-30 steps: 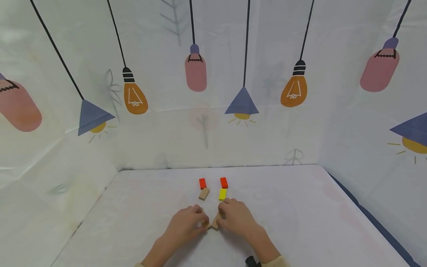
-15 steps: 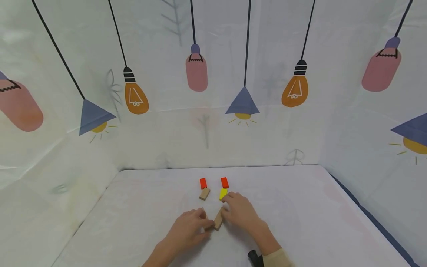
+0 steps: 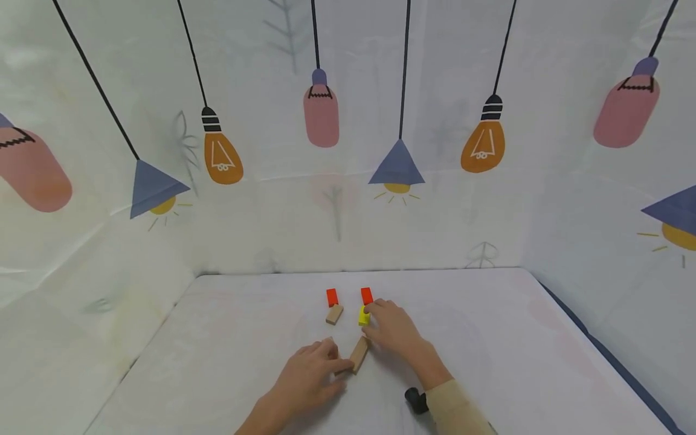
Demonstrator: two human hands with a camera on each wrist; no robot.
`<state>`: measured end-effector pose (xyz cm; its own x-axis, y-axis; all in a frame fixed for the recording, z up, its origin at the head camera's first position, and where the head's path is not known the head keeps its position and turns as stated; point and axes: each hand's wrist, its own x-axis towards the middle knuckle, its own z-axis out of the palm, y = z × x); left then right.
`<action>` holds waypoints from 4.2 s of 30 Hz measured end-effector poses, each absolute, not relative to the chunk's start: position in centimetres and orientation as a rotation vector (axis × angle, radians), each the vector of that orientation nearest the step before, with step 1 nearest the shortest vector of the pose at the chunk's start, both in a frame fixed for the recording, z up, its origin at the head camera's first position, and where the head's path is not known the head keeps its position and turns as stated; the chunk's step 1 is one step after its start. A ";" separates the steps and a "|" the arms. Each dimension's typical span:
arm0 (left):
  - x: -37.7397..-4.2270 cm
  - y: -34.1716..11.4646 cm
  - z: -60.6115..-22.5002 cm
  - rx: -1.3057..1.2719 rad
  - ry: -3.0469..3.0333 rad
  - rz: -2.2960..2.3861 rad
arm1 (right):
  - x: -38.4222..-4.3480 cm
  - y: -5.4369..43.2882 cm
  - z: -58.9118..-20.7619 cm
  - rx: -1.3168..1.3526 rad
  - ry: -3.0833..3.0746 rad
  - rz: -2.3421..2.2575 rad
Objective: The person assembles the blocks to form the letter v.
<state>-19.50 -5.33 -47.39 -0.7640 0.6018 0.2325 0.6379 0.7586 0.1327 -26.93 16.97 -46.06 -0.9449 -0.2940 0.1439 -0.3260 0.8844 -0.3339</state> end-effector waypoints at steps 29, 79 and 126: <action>-18.4 -5.2 -47.2 -0.967 -2.792 -0.414 | -29.6 16.5 -47.4 0.403 -3.034 0.640; -18.4 -5.1 -47.4 -0.946 -2.794 -0.440 | -30.4 16.3 -45.4 0.437 -3.079 0.496; -18.8 -5.3 -47.6 -0.954 -2.809 -0.452 | -27.5 17.4 -45.3 0.441 -3.073 0.498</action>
<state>-18.81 -5.34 -47.64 -0.7890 0.5712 0.2264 0.6134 0.7538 0.2358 -27.49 17.36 -45.32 -0.9607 -0.2744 0.0415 -0.2735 0.9107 -0.3097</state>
